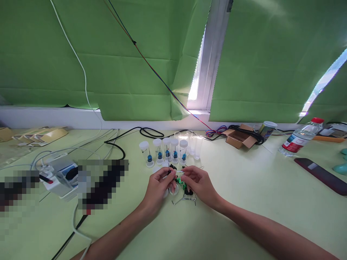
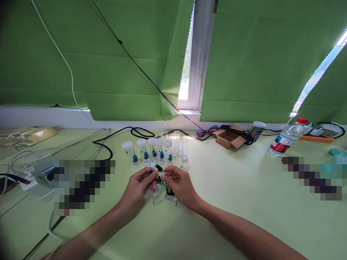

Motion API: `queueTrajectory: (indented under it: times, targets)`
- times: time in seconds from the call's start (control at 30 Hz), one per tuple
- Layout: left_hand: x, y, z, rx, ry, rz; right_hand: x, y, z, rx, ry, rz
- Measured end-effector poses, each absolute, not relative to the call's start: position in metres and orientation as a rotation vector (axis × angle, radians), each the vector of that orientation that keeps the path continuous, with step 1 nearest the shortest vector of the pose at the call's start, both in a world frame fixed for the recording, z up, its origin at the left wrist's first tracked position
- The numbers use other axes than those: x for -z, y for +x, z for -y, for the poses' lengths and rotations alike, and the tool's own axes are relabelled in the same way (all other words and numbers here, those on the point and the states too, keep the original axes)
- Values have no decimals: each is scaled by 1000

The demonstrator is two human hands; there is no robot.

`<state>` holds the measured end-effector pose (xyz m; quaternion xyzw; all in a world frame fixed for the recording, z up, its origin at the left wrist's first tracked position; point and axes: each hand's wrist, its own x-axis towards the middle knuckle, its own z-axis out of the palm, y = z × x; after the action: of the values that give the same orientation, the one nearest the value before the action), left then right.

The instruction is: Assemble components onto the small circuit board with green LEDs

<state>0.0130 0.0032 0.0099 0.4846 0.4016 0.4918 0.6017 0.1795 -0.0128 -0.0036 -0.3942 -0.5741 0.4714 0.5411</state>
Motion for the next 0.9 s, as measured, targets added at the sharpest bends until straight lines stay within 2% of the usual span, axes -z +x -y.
queueTrajectory:
  times: [0.9]
  targets:
    - [-9,12,-4,-1126,1323,-991,-1,178,14,-1154,-954,1296]
